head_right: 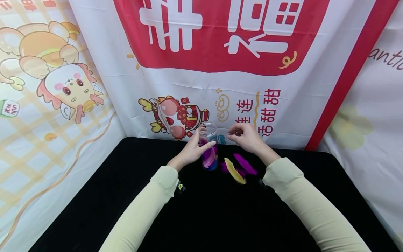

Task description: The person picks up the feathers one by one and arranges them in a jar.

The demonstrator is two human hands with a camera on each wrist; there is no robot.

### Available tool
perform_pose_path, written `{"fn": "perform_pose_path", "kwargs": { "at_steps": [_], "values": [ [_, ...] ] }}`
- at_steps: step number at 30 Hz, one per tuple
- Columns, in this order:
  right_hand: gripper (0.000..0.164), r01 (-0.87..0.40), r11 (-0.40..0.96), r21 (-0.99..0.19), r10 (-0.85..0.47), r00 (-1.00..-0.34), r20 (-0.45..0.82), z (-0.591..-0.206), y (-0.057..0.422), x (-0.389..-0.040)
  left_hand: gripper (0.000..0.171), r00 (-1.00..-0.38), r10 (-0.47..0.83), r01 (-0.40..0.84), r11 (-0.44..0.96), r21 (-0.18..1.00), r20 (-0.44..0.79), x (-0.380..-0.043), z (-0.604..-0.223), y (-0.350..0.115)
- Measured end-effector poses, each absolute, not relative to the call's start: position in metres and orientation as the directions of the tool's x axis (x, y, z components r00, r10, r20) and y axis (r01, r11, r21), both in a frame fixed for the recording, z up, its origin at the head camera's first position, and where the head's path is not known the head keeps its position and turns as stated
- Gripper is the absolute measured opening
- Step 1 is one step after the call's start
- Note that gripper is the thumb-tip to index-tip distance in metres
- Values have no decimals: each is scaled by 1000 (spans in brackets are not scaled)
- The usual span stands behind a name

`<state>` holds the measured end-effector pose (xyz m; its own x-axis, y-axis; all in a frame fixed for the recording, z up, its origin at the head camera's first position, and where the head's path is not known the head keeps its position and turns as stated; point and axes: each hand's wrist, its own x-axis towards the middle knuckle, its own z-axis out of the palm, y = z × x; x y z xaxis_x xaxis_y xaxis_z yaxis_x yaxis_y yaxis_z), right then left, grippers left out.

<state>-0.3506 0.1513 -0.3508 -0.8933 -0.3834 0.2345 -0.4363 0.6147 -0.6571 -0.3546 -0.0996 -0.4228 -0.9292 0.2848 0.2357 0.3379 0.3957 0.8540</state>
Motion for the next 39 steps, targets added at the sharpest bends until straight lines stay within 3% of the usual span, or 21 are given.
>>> {"fn": "perform_pose_path", "kwargs": {
  "at_steps": [13,39],
  "values": [
    [24,-316,646,-695,-335,-935,114,-376,174,-360,78,-931,280,335,395,856,235,-355,-422,-100],
    [34,-284,688,-668,-370,-929,14,-440,203,-385,78,-931,284,331,392,858,229,-354,-423,-99]
  ]
}}
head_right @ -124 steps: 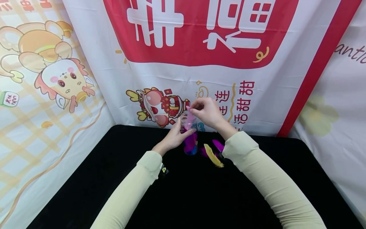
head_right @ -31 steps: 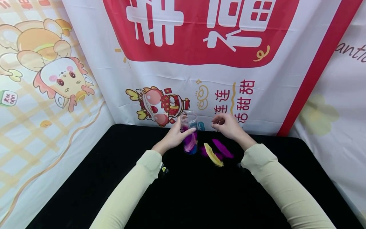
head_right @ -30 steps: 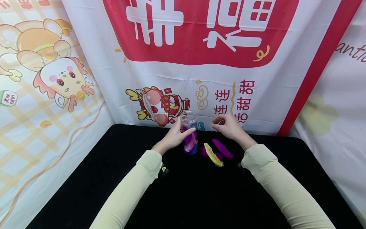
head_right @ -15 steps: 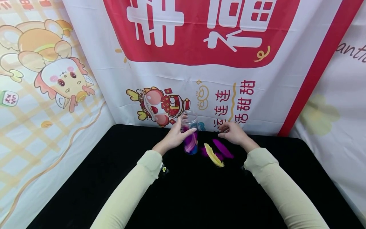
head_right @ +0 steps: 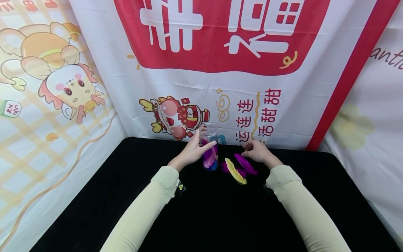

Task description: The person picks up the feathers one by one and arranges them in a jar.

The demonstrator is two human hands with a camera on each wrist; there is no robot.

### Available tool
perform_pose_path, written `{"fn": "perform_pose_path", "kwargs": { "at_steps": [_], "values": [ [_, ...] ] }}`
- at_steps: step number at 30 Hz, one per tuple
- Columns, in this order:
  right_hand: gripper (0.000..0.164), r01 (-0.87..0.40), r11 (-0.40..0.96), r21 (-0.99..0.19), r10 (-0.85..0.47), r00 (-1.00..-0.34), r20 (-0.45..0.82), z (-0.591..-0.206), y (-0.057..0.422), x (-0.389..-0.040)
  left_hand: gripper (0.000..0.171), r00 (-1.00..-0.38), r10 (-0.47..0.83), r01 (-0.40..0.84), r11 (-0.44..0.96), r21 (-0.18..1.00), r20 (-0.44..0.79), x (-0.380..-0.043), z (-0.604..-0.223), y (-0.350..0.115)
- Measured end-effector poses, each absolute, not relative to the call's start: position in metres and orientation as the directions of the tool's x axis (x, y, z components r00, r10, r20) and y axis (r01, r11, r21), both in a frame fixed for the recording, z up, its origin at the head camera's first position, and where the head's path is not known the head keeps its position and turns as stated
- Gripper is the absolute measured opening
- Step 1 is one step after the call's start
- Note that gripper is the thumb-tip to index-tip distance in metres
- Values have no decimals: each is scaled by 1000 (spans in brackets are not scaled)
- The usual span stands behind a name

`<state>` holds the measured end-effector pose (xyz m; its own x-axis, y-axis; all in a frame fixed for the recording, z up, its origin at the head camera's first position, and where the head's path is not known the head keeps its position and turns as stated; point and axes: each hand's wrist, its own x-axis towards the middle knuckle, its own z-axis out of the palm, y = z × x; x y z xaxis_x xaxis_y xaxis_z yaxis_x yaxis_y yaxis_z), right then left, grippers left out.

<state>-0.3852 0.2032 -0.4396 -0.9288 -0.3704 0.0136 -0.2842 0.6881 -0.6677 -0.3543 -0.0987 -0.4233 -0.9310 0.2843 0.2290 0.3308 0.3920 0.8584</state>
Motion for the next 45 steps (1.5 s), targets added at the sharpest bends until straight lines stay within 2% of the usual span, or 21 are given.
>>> {"fn": "perform_pose_path", "kwargs": {
  "at_steps": [16,21,31,45],
  "values": [
    [41,-237,728,-643,-364,-929,-71,-468,204,-390,77,-934,284,319,389,864,217,-353,-422,-99],
    [35,-219,737,-639,-356,-930,-91,-472,203,-390,79,-933,288,321,385,866,217,-354,-422,-99],
    [25,-253,736,-627,-362,-931,-49,-475,207,-395,78,-934,284,322,399,858,218,-355,-421,-98],
    [19,-122,654,-747,-317,-940,-124,-467,209,-391,78,-935,283,318,394,862,215,-357,-423,-99]
  ]
}}
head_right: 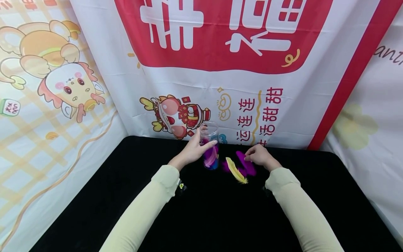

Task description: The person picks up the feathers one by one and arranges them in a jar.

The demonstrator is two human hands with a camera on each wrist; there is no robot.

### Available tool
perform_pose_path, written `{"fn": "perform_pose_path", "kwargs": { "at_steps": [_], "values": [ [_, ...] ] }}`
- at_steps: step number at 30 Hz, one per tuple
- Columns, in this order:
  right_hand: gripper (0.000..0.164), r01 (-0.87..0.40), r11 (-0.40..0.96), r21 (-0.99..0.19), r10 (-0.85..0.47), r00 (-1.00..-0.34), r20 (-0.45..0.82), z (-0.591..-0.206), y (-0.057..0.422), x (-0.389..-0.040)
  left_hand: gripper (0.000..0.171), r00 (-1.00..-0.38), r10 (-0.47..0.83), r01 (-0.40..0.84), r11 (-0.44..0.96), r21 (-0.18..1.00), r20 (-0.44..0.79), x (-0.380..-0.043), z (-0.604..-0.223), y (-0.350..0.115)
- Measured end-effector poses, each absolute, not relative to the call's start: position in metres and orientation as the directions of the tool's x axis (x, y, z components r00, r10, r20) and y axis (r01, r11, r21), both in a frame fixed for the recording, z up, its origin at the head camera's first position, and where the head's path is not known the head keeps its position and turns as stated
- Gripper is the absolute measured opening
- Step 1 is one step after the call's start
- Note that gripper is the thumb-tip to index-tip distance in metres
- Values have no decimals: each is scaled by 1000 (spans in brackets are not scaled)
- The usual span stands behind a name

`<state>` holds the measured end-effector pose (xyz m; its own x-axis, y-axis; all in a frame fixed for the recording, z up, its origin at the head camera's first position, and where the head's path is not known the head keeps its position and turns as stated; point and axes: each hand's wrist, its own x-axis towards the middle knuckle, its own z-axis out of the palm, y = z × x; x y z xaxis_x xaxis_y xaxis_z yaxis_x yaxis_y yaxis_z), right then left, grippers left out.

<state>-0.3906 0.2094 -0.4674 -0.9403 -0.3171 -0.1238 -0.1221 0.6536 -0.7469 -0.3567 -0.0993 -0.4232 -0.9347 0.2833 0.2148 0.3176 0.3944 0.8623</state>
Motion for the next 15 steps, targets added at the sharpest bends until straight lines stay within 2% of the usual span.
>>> {"fn": "perform_pose_path", "kwargs": {
  "at_steps": [9,15],
  "values": [
    [18,-121,645,-754,-290,-952,-95,-458,215,-390,79,-932,290,325,394,860,219,-358,-423,-100],
    [25,-115,634,-765,-277,-957,-86,-454,217,-389,79,-933,289,321,392,862,215,-358,-423,-99]
  ]
}}
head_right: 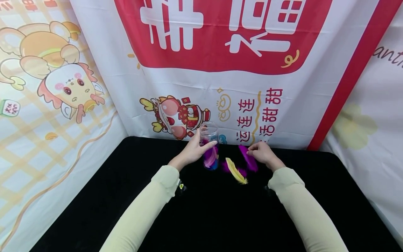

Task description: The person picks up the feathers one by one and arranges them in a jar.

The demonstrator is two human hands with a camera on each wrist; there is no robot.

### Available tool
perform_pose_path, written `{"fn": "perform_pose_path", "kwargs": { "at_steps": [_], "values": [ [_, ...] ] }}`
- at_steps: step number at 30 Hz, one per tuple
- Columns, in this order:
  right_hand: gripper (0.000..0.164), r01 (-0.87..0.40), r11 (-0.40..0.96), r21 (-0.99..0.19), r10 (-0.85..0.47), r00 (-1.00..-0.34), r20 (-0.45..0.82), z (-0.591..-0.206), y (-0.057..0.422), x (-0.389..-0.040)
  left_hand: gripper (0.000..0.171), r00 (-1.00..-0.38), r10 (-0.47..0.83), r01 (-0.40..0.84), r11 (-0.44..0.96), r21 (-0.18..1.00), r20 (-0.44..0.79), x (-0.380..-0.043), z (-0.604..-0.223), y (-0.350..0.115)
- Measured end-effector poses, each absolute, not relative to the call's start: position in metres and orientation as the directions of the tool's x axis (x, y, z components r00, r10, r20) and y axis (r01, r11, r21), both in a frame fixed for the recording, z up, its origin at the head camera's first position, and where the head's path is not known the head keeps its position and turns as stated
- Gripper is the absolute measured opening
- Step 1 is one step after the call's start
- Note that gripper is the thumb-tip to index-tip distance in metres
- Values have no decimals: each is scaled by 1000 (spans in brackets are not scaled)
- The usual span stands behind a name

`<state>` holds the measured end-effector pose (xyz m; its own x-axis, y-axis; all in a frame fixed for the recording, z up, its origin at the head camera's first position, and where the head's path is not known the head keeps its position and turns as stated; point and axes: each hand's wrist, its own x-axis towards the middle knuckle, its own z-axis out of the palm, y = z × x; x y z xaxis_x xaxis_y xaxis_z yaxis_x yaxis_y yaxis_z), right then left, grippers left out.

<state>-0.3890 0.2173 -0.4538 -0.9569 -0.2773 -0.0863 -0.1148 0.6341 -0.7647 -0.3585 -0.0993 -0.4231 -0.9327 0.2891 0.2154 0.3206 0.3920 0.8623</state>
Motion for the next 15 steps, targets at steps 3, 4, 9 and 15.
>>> {"fn": "perform_pose_path", "kwargs": {
  "at_steps": [3,4,9,15],
  "values": [
    [30,-103,632,-768,-256,-963,-82,-452,217,-388,80,-932,291,323,393,861,217,-359,-423,-99],
    [31,-98,634,-767,-249,-965,-82,-450,217,-388,81,-932,291,324,394,860,218,-359,-423,-99],
    [34,-71,621,-780,-228,-969,-93,-444,215,-383,82,-932,290,326,402,855,219,-359,-423,-99],
    [35,-70,600,-797,-221,-972,-82,-438,214,-381,77,-933,288,323,397,859,218,-358,-422,-99]
  ]
}}
